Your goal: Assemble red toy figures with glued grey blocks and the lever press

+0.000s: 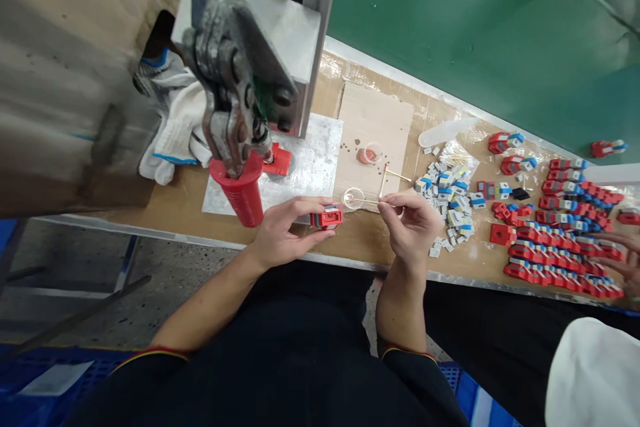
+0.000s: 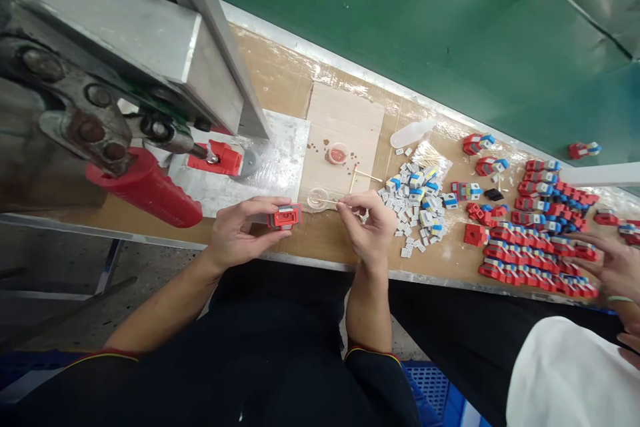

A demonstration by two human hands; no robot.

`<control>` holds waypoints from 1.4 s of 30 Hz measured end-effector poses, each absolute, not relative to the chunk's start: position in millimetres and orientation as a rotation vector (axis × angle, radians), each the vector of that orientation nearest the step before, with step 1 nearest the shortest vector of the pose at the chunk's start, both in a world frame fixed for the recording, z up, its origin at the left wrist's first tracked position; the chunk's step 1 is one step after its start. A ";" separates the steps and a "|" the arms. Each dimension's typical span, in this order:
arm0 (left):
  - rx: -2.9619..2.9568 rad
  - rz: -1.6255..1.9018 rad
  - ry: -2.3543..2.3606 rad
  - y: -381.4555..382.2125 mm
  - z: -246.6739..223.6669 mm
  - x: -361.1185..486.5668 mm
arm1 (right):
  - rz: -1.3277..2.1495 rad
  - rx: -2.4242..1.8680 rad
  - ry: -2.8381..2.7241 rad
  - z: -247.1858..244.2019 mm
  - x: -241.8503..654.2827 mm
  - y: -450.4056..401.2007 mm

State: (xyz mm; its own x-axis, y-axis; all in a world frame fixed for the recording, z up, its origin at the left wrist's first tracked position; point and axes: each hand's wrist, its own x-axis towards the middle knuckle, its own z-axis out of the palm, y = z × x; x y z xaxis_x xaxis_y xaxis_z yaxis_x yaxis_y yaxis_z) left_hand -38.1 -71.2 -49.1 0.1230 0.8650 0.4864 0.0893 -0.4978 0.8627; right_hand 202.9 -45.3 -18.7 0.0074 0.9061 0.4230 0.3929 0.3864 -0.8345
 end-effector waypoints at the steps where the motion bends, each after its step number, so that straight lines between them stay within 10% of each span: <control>1: 1.713 1.442 0.934 -71.3 -49.5 -37.9 | 0.598 -1.209 -1.620 -19.5 202.8 -45.2; 42: 1.849 1.466 0.935 -66.4 -44.9 -38.3 | 0.687 -0.967 -1.666 2.8 179.6 -57.5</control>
State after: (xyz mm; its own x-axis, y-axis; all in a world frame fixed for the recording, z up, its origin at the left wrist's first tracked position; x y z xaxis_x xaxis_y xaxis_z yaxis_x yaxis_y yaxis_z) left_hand -38.3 -66.4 -44.9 0.1440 0.8170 0.5583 0.1610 -0.5760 0.8014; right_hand 179.6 -57.5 2.8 -0.1312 0.8597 0.4937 0.2622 0.5104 -0.8190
